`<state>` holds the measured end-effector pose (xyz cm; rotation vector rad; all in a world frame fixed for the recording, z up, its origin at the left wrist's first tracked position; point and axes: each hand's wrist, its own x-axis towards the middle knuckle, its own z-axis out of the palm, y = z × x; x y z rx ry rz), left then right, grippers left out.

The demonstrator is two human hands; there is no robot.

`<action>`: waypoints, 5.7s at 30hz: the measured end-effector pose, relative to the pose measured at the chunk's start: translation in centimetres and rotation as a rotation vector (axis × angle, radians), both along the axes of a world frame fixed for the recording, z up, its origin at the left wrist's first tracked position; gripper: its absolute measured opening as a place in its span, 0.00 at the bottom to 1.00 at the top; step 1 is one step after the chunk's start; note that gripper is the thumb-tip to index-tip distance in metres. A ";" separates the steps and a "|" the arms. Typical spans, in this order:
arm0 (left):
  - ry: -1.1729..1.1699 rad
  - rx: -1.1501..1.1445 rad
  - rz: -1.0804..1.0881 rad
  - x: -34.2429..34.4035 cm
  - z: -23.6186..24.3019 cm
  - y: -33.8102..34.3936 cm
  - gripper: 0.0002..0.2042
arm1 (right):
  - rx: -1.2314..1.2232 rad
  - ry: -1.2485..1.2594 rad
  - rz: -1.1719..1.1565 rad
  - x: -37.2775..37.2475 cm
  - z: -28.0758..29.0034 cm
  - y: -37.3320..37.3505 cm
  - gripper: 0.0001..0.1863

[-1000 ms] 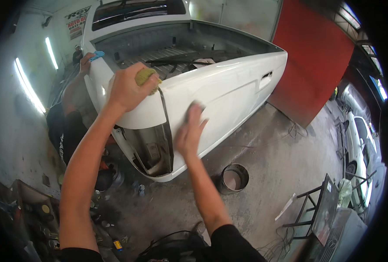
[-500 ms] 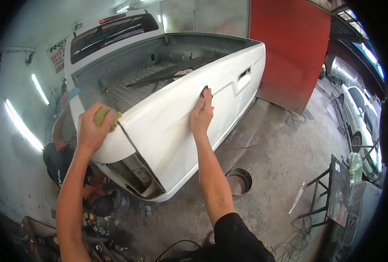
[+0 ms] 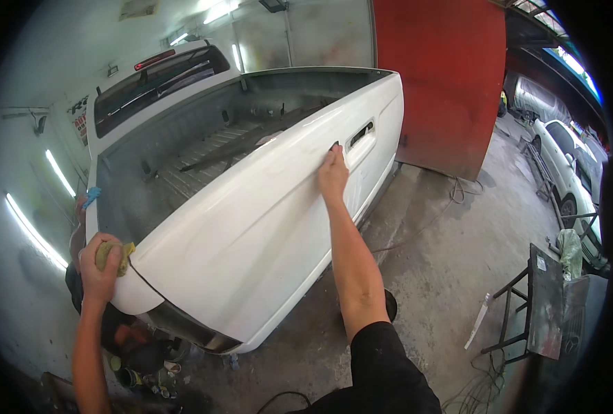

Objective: Sanding and wiping down the body panel of a white pickup truck in preparation for painting.

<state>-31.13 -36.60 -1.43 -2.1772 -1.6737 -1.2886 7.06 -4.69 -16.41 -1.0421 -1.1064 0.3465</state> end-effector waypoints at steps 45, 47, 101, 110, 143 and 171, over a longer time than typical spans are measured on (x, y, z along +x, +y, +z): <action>-0.278 -0.985 -0.656 27.6 -31.4 3.7 0.18 | -0.673 1.081 0.580 11.2 -21.4 -34.2 0.20; -0.455 -1.214 -0.612 30.9 -34.6 3.2 0.19 | -0.864 0.963 0.526 11.8 -24.9 -33.6 0.20; -0.373 -0.806 -0.556 35.3 -32.8 23.7 0.11 | -1.493 0.660 -0.028 28.8 -53.0 -27.9 0.26; 0.791 0.262 0.117 29.8 -3.7 20.6 0.23 | -1.661 0.164 0.027 35.6 -57.9 -38.3 0.28; 1.039 0.015 -0.179 4.6 0.5 -0.9 0.28 | -0.340 0.098 0.323 -2.8 -10.7 -26.4 0.20; 0.473 -0.069 0.119 3.4 0.2 -1.6 0.27 | 0.090 -0.393 0.061 -8.3 1.7 -7.6 0.38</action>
